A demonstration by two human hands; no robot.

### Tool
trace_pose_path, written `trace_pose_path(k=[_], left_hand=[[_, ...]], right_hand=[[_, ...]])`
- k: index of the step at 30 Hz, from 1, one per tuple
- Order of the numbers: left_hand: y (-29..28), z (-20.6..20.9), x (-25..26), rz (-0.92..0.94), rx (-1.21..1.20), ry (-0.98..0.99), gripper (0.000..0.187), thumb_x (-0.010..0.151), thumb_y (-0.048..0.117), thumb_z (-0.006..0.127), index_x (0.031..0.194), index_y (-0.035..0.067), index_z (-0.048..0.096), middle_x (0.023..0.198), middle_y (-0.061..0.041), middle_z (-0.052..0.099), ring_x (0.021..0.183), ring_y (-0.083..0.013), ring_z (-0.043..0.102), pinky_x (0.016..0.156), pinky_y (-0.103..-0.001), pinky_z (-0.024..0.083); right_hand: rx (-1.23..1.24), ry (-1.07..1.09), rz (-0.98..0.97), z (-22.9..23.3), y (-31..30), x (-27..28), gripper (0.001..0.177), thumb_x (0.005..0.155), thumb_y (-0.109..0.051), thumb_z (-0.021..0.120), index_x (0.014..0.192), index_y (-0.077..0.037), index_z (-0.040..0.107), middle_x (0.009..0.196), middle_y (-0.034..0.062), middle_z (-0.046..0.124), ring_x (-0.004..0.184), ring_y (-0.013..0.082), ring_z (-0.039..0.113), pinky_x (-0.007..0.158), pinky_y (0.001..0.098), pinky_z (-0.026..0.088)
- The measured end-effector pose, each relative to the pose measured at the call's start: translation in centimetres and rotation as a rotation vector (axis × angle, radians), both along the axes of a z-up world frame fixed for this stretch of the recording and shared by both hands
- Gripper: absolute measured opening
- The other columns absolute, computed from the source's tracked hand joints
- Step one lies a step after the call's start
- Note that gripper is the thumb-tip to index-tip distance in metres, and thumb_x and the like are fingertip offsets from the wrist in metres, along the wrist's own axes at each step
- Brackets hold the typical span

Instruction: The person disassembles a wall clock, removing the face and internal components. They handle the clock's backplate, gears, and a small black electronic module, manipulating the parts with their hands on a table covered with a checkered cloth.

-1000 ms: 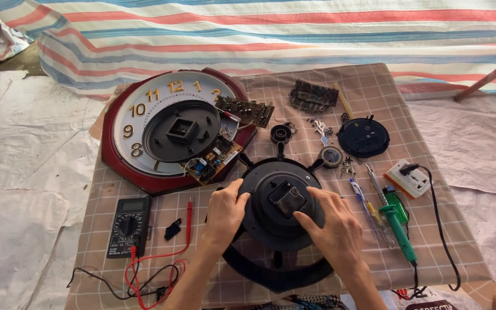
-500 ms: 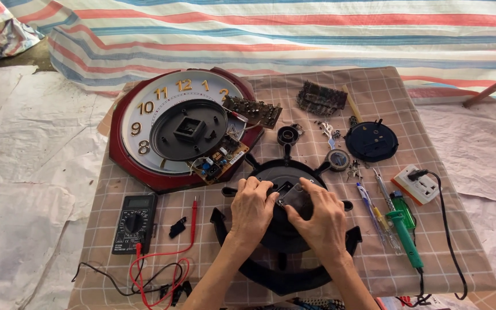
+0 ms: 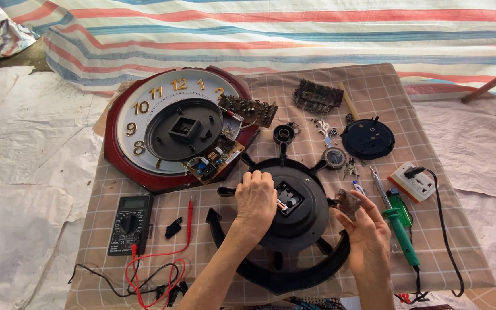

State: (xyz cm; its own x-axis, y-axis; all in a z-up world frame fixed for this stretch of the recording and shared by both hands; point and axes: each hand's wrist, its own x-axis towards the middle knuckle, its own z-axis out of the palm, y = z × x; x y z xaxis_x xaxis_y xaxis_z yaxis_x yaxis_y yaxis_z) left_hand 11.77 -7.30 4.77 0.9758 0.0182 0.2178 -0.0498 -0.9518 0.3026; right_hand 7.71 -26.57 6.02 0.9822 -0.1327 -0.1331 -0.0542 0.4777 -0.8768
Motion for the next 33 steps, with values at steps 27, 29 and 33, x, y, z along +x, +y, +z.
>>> trace_pose_path(k=[27,29,33], left_hand=[[4.1,4.4,-1.5,0.005,-0.451,0.168,0.004,0.075,0.002,0.051,0.075,0.005,0.048,0.051,-0.008,0.058,0.039,-0.0189,0.058,0.04,-0.033,0.047],[4.5,5.8,-2.3,0.033,-0.642,0.247,0.003,0.077,0.003,0.053,0.075,0.005,0.051,0.055,-0.002,0.057,0.04,-0.0095,0.05,0.037,-0.024,0.042],[5.5,5.7,-3.5,0.109,-0.751,0.261,0.003,0.075,0.014,0.058,0.076,0.011,0.056,0.061,-0.012,0.064,0.061,-0.0256,0.065,0.054,-0.035,0.049]], right_hand=[[-0.934,-0.076,-0.177,-0.2,-3.3,1.8,0.035,0.075,-0.004,0.057,0.109,-0.004,0.052,0.101,0.0151,0.058,0.088,0.0229,0.058,0.075,0.0354,0.052],[-1.327,-0.274,-0.209,-0.1,-2.7,3.0,0.033,0.068,-0.006,0.066,0.1,0.0,0.061,0.098,0.0155,0.061,0.078,0.0228,0.057,0.066,0.0323,0.049],[-1.556,-0.191,-0.173,-3.3,-3.6,6.1,0.033,0.069,-0.037,0.069,0.098,-0.023,0.064,0.1,-0.0024,0.06,0.093,0.0214,0.056,0.076,0.0366,0.049]])
